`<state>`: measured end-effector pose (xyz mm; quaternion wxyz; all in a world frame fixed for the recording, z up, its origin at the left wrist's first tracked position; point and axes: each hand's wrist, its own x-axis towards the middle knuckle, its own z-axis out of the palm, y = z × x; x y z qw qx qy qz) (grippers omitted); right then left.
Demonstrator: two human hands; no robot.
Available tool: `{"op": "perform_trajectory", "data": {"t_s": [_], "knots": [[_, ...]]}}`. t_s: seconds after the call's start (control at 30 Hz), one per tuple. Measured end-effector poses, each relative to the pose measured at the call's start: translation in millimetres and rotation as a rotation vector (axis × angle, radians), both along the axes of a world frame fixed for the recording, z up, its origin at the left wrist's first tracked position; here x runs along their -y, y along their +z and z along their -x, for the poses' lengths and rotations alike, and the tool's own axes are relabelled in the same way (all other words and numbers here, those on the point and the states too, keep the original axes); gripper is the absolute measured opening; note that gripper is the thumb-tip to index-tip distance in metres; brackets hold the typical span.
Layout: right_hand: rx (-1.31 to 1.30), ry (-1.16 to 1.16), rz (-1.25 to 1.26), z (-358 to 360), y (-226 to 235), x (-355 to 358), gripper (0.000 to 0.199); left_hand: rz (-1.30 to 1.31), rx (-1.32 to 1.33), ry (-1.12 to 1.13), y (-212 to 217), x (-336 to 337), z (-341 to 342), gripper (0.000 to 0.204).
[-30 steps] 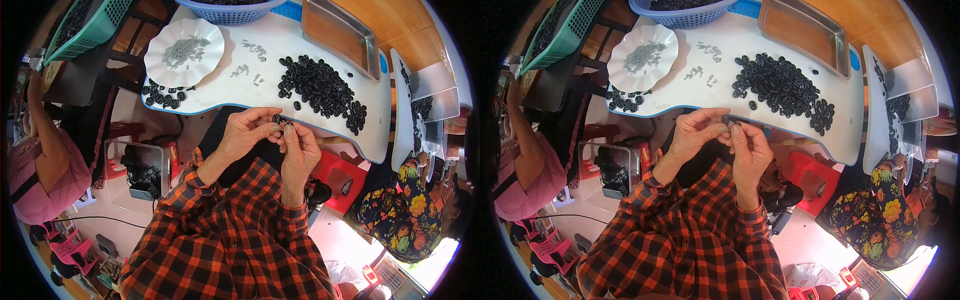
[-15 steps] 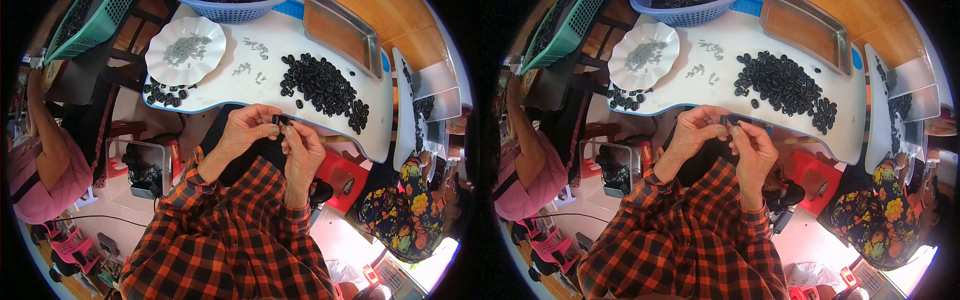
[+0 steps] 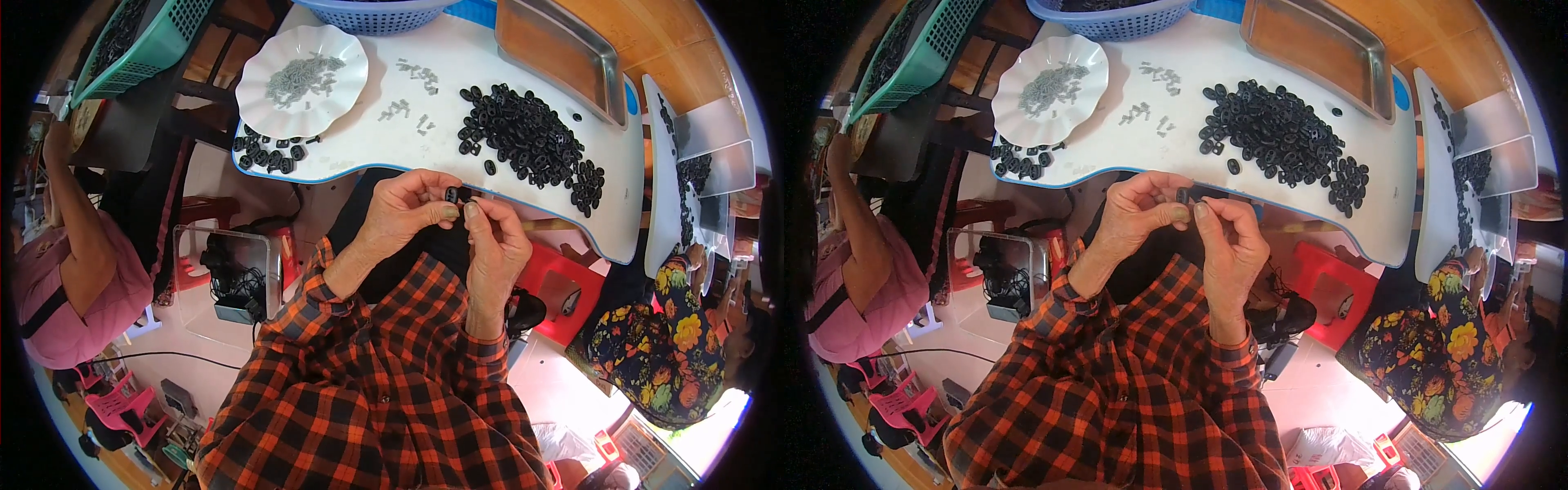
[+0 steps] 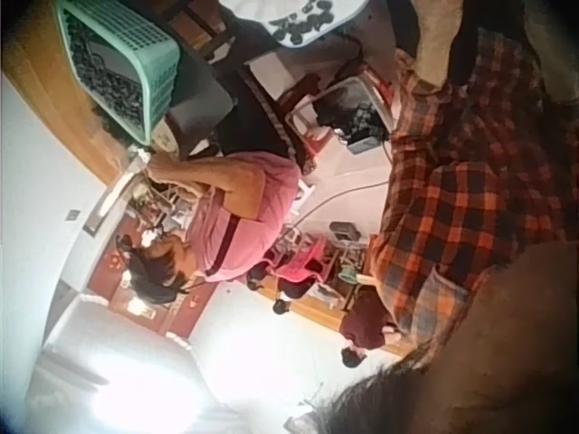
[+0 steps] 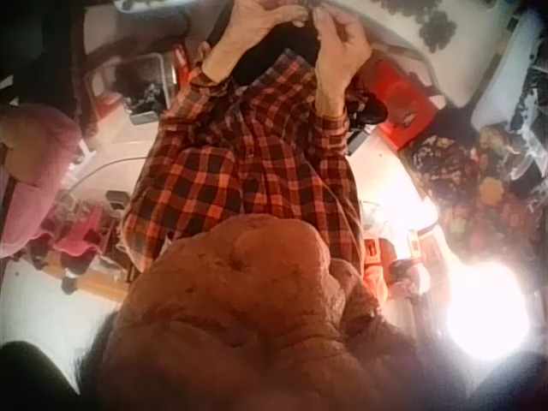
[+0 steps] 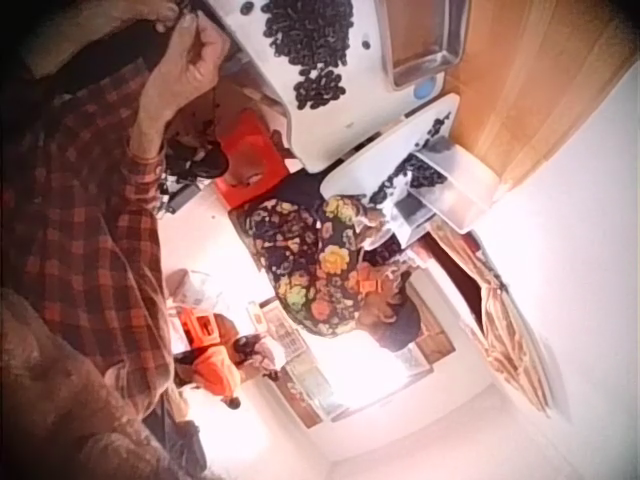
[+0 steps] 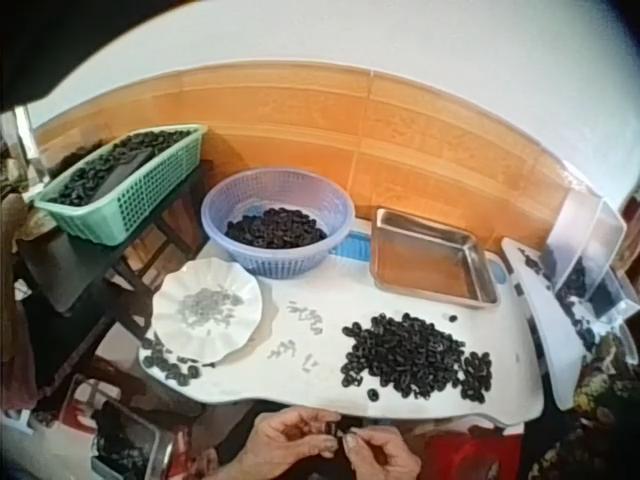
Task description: The person sorts small black plastic components by hand, placing them into a tray.
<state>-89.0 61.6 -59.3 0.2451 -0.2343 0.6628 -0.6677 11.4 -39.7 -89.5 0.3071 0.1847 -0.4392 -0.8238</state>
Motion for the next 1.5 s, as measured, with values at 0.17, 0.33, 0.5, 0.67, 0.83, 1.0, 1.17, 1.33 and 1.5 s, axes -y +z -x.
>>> {"op": "perform_trajectory", "data": {"t_s": [0.17, 0.33, 0.5, 0.67, 0.83, 1.0, 1.17, 1.33, 1.5], "knots": [[0.065, -0.040, -0.009, -3.4, 6.3, 1.7, 0.009, -0.005, 0.032, 0.005, 3.1, -0.6, -0.7, 0.031], [0.079, -0.017, -0.015, -2.9, 4.6, 1.0, 0.009, 0.007, 0.030, 0.008, 3.6, -1.7, 0.6, 0.031], [0.083, -0.021, -0.010, -3.4, 3.0, 3.4, 0.010, 0.024, 0.015, 0.002, 2.5, -1.3, -0.2, 0.029], [0.082, -0.026, -0.008, -2.8, 2.0, 3.1, 0.010, 0.035, 0.009, -0.004, 1.7, -1.3, -0.3, 0.029], [0.076, -0.015, 0.005, -2.3, 1.6, 2.3, 0.011, 0.040, 0.014, -0.002, 2.9, -1.7, 0.3, 0.029], [0.061, 0.001, -0.026, -3.7, 4.3, 2.5, 0.012, 0.073, 0.046, -0.005, 2.6, -2.4, -0.1, 0.029], [0.059, 0.012, -0.043, -2.8, 4.9, 1.2, 0.012, 0.063, 0.062, 0.004, 1.4, -3.8, -0.2, 0.028], [0.076, 0.039, -0.083, -1.6, 6.0, 0.5, 0.010, 0.126, 0.077, -0.016, -2.0, -3.1, -1.6, 0.028], [0.113, 0.047, -0.076, -0.3, 4.3, -0.2, 0.010, 0.121, 0.062, -0.018, 0.2, -3.6, -1.0, 0.028]]}}
